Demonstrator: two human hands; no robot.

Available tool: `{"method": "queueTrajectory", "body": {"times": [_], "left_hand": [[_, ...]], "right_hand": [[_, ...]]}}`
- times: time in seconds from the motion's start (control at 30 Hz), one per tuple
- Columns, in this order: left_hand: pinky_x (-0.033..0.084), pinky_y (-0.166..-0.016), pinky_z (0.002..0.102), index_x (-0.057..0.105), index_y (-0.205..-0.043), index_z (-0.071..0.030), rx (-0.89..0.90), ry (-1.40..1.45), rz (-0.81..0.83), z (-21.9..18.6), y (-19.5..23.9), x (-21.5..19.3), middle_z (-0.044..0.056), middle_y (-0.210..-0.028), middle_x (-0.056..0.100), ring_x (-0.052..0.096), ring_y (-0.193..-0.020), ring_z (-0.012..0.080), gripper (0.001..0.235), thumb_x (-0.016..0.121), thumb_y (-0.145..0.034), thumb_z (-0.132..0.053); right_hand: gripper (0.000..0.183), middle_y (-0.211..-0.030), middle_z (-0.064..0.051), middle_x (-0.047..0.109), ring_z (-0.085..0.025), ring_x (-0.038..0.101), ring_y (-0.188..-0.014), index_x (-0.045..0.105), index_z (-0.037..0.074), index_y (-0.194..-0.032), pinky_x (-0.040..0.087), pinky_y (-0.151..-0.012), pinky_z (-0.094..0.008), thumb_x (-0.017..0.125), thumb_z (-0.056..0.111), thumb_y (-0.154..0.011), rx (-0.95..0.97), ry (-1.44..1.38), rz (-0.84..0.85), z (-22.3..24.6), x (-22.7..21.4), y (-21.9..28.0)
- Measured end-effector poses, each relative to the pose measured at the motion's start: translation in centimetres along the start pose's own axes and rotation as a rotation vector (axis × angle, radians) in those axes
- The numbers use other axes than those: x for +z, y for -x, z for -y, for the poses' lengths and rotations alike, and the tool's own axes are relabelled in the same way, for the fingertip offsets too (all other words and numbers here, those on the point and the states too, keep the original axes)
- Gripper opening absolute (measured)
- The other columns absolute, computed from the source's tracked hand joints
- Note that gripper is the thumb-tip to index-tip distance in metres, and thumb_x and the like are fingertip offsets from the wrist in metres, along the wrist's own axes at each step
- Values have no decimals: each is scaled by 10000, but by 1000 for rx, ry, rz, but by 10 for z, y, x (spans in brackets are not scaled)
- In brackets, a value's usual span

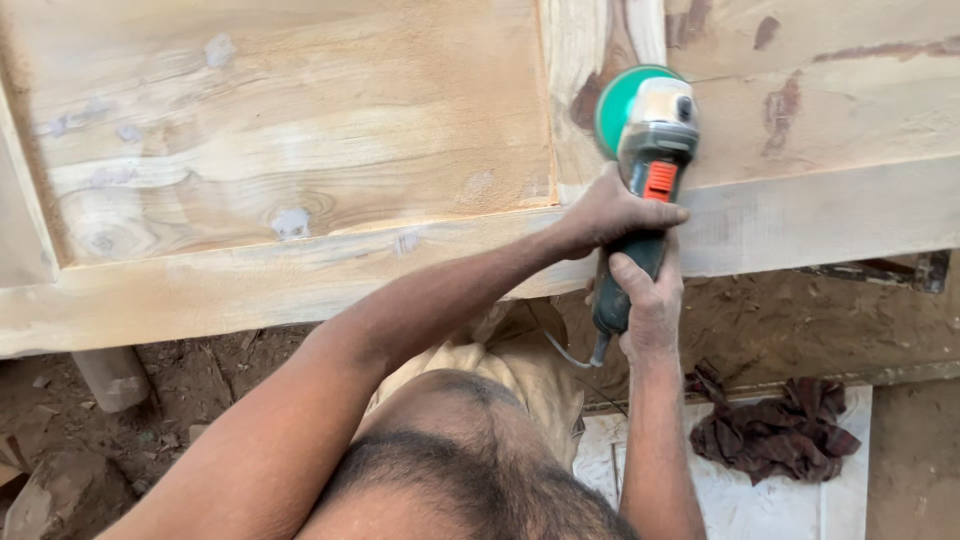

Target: The person uses an angle grinder with a sanding disc to smooth the surface of a large wooden panel. They move the tool across the flat surface and along the edges, generating wood dust as they work.

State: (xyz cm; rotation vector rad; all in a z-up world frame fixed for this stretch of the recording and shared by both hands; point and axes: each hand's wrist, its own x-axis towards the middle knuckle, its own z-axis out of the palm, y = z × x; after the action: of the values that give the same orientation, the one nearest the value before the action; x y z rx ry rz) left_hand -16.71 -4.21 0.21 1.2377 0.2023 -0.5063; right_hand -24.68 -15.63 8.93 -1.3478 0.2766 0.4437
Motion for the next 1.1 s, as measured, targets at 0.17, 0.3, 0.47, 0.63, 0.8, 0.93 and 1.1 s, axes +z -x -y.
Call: {"method": "queueTrajectory", "body": {"times": [0.17,0.3,0.47,0.63,0.8,0.93,1.1], "left_hand": [[601,-710,344,611,-1032,-18,53,-50,-24,3,20,12,104,-896,681,671,-797,186,585,888,-668,-382],[608,-688,335,623,-997,-15,88,-133,-27,22,46,32,111,-851,697,689,-759,188,582,892,-660,-405],[625,-670,361,678,-940,11,58,-187,20,42,75,46,111,-803,740,725,-719,197,582,891,-658,-451],[646,-711,366,514,-1139,76,-84,-306,45,57,107,61,215,-937,724,748,-792,268,866,878,-626,-520],[611,-805,373,432,-1229,131,-49,-311,-43,61,137,52,269,-1033,687,730,-924,294,998,911,-648,-524],[627,-750,360,564,-1123,86,-16,-212,-44,43,133,28,210,-958,715,732,-827,261,793,868,-654,-477],[608,-729,343,653,-1020,45,126,-53,-205,9,107,-2,145,-900,716,694,-795,195,608,882,-656,-384]], "right_hand": [[771,-1015,-116,608,-201,664,-719,344,81,-1531,599,-578,-338,678,161,-841,9,-26,-38,-4,0,19],[744,-1006,-136,623,-220,676,-723,355,43,-1509,600,-587,-345,691,169,-857,-14,-35,-53,-18,-9,53],[770,-974,-141,639,-223,693,-730,339,42,-1520,608,-589,-338,694,199,-855,-32,22,-112,-39,-14,89],[825,-1009,-133,623,-227,690,-733,311,73,-1517,624,-589,-347,715,232,-816,-27,-8,-135,-60,-18,123],[842,-1033,-144,604,-232,678,-759,329,45,-1507,599,-626,-346,752,234,-803,5,-50,-130,-72,-12,140],[806,-1081,-114,609,-203,705,-796,355,75,-1515,644,-656,-347,713,233,-811,-1,120,-61,-64,0,118],[769,-1028,-146,609,-230,676,-721,390,39,-1480,604,-575,-352,739,232,-822,57,60,52,-36,16,64]]}}
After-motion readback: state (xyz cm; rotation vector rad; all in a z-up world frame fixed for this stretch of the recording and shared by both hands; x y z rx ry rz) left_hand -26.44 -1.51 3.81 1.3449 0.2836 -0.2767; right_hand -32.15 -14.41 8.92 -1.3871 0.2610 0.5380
